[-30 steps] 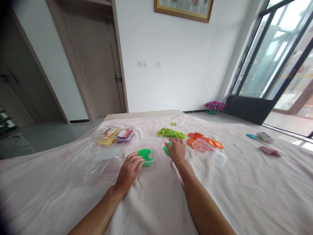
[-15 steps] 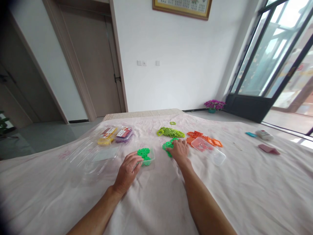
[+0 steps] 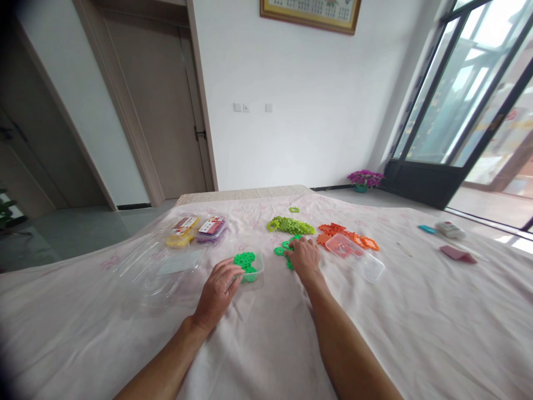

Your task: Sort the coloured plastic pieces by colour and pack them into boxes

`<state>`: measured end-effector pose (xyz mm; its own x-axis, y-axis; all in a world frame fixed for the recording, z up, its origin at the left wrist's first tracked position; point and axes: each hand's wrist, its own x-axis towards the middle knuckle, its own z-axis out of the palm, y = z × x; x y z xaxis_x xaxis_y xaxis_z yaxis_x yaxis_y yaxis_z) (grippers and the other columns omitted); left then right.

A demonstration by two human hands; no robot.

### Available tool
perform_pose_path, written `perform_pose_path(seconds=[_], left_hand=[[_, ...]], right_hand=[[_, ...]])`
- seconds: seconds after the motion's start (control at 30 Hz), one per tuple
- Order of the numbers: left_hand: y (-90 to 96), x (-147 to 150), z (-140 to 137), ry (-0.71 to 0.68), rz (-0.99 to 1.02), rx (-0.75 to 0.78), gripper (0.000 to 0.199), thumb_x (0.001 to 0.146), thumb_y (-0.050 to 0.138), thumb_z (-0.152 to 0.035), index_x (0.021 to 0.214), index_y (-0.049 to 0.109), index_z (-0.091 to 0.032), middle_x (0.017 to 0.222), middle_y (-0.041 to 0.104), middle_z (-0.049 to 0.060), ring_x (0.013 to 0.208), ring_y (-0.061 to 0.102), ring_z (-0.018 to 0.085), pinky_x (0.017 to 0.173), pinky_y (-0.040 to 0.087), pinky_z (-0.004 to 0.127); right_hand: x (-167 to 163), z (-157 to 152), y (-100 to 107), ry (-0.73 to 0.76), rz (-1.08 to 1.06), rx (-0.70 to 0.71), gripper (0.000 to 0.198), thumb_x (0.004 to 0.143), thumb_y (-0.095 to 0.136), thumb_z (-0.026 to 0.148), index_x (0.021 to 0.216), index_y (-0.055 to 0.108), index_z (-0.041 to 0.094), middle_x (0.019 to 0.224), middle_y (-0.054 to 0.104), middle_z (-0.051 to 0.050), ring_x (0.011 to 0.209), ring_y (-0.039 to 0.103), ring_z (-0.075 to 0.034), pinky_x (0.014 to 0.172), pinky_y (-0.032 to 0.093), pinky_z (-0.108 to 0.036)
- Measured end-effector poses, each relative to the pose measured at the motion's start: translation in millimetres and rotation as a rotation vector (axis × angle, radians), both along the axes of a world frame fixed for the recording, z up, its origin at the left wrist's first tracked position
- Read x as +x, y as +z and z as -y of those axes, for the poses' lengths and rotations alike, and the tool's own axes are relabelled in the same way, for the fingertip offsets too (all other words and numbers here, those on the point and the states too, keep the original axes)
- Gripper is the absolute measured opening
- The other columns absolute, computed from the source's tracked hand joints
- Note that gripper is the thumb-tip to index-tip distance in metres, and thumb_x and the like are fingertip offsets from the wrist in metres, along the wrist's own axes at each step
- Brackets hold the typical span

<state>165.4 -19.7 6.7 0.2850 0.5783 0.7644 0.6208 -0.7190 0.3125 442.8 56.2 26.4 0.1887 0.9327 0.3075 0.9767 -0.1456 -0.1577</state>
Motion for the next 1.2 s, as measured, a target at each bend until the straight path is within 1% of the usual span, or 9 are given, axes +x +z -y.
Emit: perform_pose_path(seconds=[0.17, 0.33, 0.5, 0.63, 0.7, 0.8, 0.97, 1.1, 1.2], left_hand=[[-0.7, 0.2, -0.8, -0.002, 0.003, 0.008, 0.015, 0.091, 0.055, -0.019, 0.101, 0.066, -0.022, 0.1, 0.069, 0.004, 0.115, 0.057, 0.022, 0.099, 0.051, 0.044], [-0.5, 0.5, -1.3, 0.001, 0.007, 0.013, 0.016, 0.091, 0.054, -0.019, 0.101, 0.066, -0.023, 0.099, 0.07, 0.004, 0.115, 0.058, 0.022, 0.099, 0.052, 0.045], [1.5, 1.2, -0.2, -0.004, 0.01, 0.0, 0.016, 0.091, 0.054, -0.019, 0.1, 0.067, -0.024, 0.099, 0.07, 0.004, 0.116, 0.058, 0.022, 0.098, 0.052, 0.044], [3.6, 0.9, 1.5, -0.011, -0.004, -0.025, 0.015, 0.091, 0.055, -0.021, 0.101, 0.066, -0.024, 0.102, 0.07, 0.004, 0.118, 0.056, 0.023, 0.1, 0.05, 0.045], [3.6, 0.6, 1.7, -0.012, -0.009, -0.035, 0.014, 0.091, 0.056, -0.022, 0.102, 0.065, -0.023, 0.103, 0.07, 0.004, 0.118, 0.055, 0.022, 0.101, 0.049, 0.045], [2.1, 0.0, 0.6, -0.014, -0.011, -0.031, 0.014, 0.091, 0.055, -0.021, 0.102, 0.065, -0.023, 0.103, 0.07, 0.003, 0.119, 0.055, 0.022, 0.101, 0.049, 0.044], [-2.4, -0.6, -2.3, -0.012, 0.0, 0.004, 0.014, 0.091, 0.055, -0.017, 0.099, 0.065, -0.023, 0.098, 0.07, 0.003, 0.116, 0.057, 0.022, 0.1, 0.05, 0.043], [-3.6, -0.5, -3.1, -0.008, -0.009, -0.003, 0.016, 0.09, 0.055, -0.016, 0.1, 0.065, -0.023, 0.1, 0.07, 0.002, 0.116, 0.056, 0.022, 0.101, 0.049, 0.043], [-2.8, -0.1, -2.8, -0.008, -0.005, 0.0, 0.016, 0.09, 0.055, -0.015, 0.1, 0.065, -0.023, 0.099, 0.07, 0.002, 0.116, 0.056, 0.021, 0.101, 0.049, 0.042]], right_hand=[[-3.2, 1.5, 4.0, -0.025, -0.05, -0.003, 0.026, 0.077, 0.066, 0.046, 0.093, 0.073, 0.027, 0.095, 0.071, -0.005, 0.093, 0.061, -0.024, 0.073, 0.038, -0.03], [-7.7, -1.5, 7.9, -0.004, -0.334, 0.071, 0.025, 0.073, 0.067, 0.046, 0.087, 0.072, 0.026, 0.086, 0.072, -0.002, 0.079, 0.064, -0.019, 0.062, 0.038, -0.026], [-37.7, -1.8, 15.5, 0.234, -0.927, 0.269, 0.035, 0.066, 0.072, 0.05, 0.08, 0.068, 0.018, 0.069, 0.067, -0.002, 0.061, 0.056, -0.015, 0.055, 0.04, -0.025], [-72.3, 8.2, 23.7, 0.443, -1.197, 0.19, 0.036, 0.067, 0.072, 0.049, 0.079, 0.065, 0.016, 0.066, 0.064, -0.001, 0.056, 0.054, -0.012, 0.052, 0.041, -0.024], [-77.8, 12.4, 27.5, 0.477, -1.104, 0.113, 0.034, 0.075, 0.065, 0.05, 0.082, 0.066, 0.017, 0.067, 0.064, -0.002, 0.059, 0.057, -0.014, 0.053, 0.042, -0.024], [-61.7, 14.1, 32.5, 0.439, -0.747, 0.058, 0.025, 0.081, 0.059, 0.042, 0.086, 0.069, 0.019, 0.079, 0.069, -0.004, 0.073, 0.063, -0.018, 0.063, 0.045, -0.026], [-5.6, 13.2, 40.3, 0.105, -0.172, -0.115, 0.03, 0.075, 0.066, 0.042, 0.097, 0.07, 0.022, 0.102, 0.07, -0.009, 0.092, 0.064, -0.025, 0.072, 0.043, -0.029], [20.3, 15.5, 45.1, -0.013, -0.056, -0.264, 0.056, 0.065, 0.07, 0.06, 0.107, 0.068, 0.022, 0.115, 0.066, -0.012, 0.1, 0.062, -0.029, 0.077, 0.044, -0.034], [27.0, 16.1, 44.3, -0.027, -0.038, -0.37, 0.064, 0.059, 0.074, 0.06, 0.108, 0.067, 0.021, 0.114, 0.067, -0.012, 0.101, 0.062, -0.03, 0.078, 0.045, -0.036]])
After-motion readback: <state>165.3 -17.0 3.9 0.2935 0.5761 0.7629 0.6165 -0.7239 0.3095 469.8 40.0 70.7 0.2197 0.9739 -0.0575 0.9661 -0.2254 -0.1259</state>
